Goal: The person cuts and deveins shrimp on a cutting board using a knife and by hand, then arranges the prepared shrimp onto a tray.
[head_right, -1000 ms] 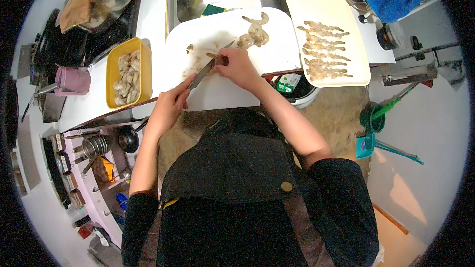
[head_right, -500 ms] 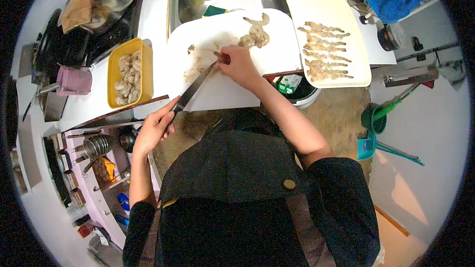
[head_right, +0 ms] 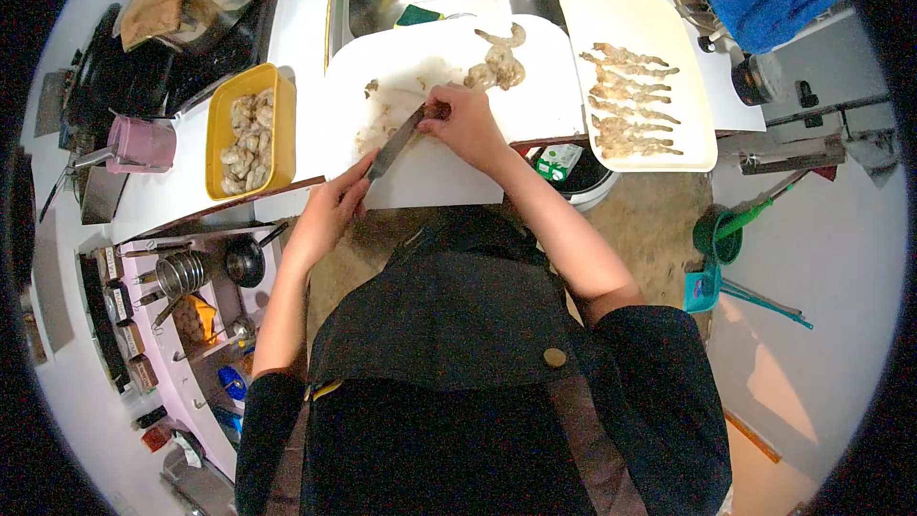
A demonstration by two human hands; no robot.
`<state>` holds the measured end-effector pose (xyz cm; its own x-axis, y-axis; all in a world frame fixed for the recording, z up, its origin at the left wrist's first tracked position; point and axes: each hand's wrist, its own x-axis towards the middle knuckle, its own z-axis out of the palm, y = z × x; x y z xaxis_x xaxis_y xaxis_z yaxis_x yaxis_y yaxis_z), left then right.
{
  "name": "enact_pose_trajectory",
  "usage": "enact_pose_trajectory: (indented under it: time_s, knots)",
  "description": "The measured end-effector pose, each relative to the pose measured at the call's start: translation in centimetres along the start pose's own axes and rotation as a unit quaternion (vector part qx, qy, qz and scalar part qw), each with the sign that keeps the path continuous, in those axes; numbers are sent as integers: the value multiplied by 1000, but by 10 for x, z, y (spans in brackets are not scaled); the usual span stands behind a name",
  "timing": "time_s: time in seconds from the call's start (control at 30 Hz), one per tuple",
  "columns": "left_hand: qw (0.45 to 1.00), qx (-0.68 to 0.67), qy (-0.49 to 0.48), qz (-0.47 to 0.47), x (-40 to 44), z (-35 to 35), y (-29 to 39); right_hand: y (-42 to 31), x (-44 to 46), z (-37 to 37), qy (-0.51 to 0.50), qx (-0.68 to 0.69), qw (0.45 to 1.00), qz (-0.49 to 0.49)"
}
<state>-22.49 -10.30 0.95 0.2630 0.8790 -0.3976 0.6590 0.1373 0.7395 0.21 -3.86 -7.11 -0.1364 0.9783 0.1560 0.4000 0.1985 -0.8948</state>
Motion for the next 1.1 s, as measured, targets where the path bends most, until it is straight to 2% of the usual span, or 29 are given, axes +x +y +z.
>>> enact_pose_trajectory:
  time_s: [0.07,0.13,0.2,0.27,0.37,0.43,0.47,0.5,0.6,0.7,0.8,0.9,0.93,1.03,1.1]
  knots:
    - [1000,-24,0,-4,-6,5,-14,3,-1,0,-4,11,1000,7]
    - [999,-2,26,37,-16,10,-24,-3,-1,-3,-3,-12,1000,15]
    - [1000,-23,16,14,-27,3,-27,-5,-2,-4,-1,12,999,40]
    - [993,-88,-31,-73,-37,-15,-23,-3,-2,-3,-2,81,993,81]
    - [993,-92,50,-56,-27,-30,-28,-24,6,-2,32,44,997,58]
    - [979,102,173,31,-7,-30,-25,-25,14,18,25,114,993,16]
    - [954,183,228,73,9,-24,-27,-25,17,26,23,148,989,-6]
    - [917,261,279,115,24,-18,-29,-28,16,29,13,119,993,-22]
    - [895,301,301,134,64,-3,-36,-29,7,27,-6,12,996,-89]
    - [888,298,304,175,75,2,-32,-13,-8,4,-46,-96,989,-102]
    - [819,339,377,267,74,10,-14,-9,-21,-8,17,-117,984,-133]
    - [911,144,204,327,87,20,-8,2,-21,-10,18,-168,976,-134]
    - [907,144,194,344,90,24,-7,2,-21,-11,2,-158,980,-123]
    - [964,95,71,239,81,23,-1,2,-24,-15,-34,-121,987,-102]
    - [970,74,61,223,72,25,0,2,-28,-16,-45,-85,990,-104]
